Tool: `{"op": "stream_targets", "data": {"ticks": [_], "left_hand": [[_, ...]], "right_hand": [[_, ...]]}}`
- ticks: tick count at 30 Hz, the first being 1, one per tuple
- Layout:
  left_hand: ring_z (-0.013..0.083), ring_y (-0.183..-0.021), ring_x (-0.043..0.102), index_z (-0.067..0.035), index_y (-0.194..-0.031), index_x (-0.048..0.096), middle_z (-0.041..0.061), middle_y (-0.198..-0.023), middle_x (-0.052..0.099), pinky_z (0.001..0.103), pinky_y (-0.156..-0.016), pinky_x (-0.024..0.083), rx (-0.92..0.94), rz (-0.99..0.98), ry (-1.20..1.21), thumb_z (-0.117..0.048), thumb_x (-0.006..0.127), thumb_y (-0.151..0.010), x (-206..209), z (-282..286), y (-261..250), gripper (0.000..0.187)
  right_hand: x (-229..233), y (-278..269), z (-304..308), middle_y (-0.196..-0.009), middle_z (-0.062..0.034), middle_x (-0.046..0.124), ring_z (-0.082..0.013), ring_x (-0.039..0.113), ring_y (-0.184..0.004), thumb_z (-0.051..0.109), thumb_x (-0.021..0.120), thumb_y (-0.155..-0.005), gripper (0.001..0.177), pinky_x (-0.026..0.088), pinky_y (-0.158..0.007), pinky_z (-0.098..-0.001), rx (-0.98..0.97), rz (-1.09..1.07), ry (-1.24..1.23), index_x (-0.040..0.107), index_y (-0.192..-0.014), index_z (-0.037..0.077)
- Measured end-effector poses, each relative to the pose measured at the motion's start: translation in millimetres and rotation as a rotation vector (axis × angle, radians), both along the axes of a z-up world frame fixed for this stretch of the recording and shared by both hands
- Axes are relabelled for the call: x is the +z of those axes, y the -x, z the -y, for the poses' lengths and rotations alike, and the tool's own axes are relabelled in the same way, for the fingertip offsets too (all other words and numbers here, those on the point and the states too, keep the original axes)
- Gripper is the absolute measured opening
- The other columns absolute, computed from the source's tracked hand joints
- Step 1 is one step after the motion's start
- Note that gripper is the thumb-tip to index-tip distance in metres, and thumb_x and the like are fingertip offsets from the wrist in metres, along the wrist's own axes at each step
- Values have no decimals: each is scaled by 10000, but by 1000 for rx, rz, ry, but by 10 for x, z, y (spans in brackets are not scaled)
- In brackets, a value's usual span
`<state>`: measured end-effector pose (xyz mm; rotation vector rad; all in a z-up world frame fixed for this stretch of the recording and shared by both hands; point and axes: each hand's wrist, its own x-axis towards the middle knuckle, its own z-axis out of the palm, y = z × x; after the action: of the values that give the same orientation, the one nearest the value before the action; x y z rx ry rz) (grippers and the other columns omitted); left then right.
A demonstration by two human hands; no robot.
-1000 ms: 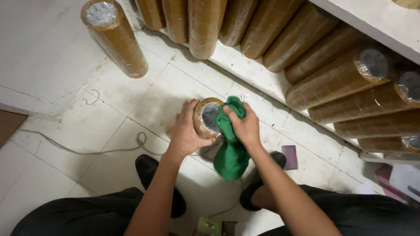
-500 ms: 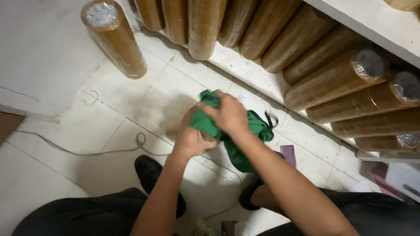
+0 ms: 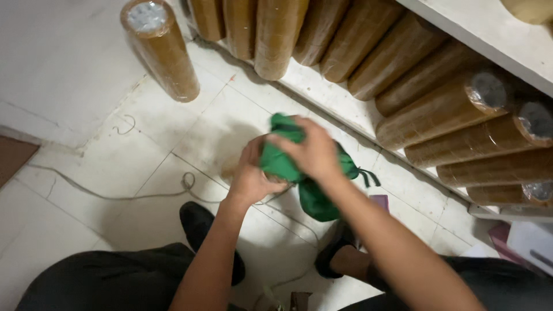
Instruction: The person wipes down large rolls of adhesive tape with a cloth, handling them one at a time on the floor before placing them back onto a storage shelf.
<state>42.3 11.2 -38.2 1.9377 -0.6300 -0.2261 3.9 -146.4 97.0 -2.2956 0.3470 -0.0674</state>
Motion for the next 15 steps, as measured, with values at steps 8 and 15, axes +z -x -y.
{"op": "stream_targets", "data": {"ticks": [8, 15], "left_hand": [[396, -1384, 436, -179, -1541, 344, 133, -1409, 496, 495, -1186, 382, 11, -96, -80, 81, 852, -504, 9, -126, 22, 1184], [396, -1321, 516, -126, -1491, 392, 148, -1380, 533, 488, -1168, 413, 109, -71, -16, -321, 1051, -328, 86, -184, -9, 1351]], "right_hand": [[-557, 487, -109, -963, -40, 688, -321, 703, -974, 486, 866, -725, 522, 556, -825, -455, 194, 149, 182, 731, -1166, 239], [-646, 603, 551, -965, -121, 738, -360, 723, -914, 244, 918, -689, 420, 560, -801, -447, 243, 150, -56, 778, -1073, 148]]}}
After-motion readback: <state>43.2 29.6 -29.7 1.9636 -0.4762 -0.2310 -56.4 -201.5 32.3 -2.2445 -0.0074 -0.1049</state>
